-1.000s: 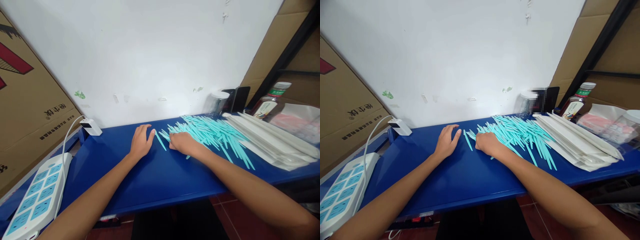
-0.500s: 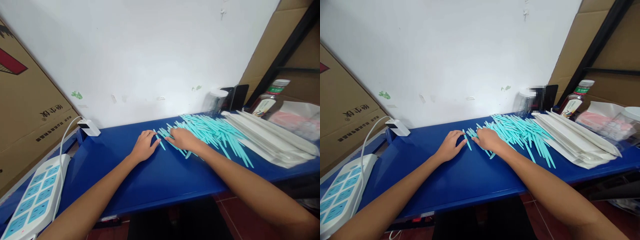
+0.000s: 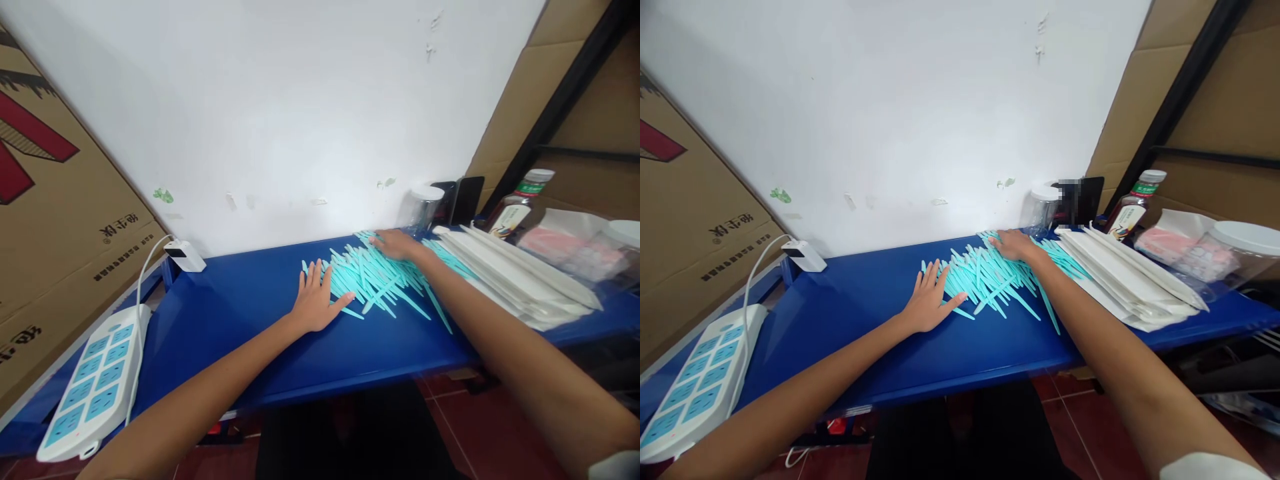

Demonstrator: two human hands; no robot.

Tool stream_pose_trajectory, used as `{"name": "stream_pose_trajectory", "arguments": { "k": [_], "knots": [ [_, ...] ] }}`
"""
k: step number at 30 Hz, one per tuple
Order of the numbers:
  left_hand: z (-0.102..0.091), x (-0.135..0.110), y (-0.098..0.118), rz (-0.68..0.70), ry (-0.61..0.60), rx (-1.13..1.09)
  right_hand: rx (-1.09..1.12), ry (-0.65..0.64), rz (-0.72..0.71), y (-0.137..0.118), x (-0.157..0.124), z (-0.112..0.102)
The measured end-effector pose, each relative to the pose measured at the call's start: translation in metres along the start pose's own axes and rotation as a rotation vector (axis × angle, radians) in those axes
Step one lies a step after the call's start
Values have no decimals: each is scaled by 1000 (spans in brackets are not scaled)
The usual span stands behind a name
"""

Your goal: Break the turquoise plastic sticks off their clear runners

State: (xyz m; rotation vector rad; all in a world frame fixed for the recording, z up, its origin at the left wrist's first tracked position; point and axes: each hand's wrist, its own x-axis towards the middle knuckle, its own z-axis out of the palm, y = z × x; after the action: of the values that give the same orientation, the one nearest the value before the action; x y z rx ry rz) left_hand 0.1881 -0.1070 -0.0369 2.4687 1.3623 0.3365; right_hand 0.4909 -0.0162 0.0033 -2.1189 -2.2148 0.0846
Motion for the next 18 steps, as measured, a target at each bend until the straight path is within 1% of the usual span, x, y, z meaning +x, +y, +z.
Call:
{"name": "stream_pose_trajectory", "arguments": {
  "k": [4, 8, 10, 13, 18],
  "knots": [
    [3, 17, -5, 58, 45, 5, -4, -19, -38, -18, -15, 12],
    [-3, 24, -15, 47, 23, 20, -13, 21, -77, -39, -31, 18],
    [-5, 21, -20, 48, 21, 38, -20, 41, -90, -49, -39, 20],
    [-10, 9, -29, 68, 33, 62, -28, 67, -102, -63, -52, 24],
    [-21, -9, -46, 106, -8, 79, -28, 101, -71, -94, -73, 27]
  ]
}}
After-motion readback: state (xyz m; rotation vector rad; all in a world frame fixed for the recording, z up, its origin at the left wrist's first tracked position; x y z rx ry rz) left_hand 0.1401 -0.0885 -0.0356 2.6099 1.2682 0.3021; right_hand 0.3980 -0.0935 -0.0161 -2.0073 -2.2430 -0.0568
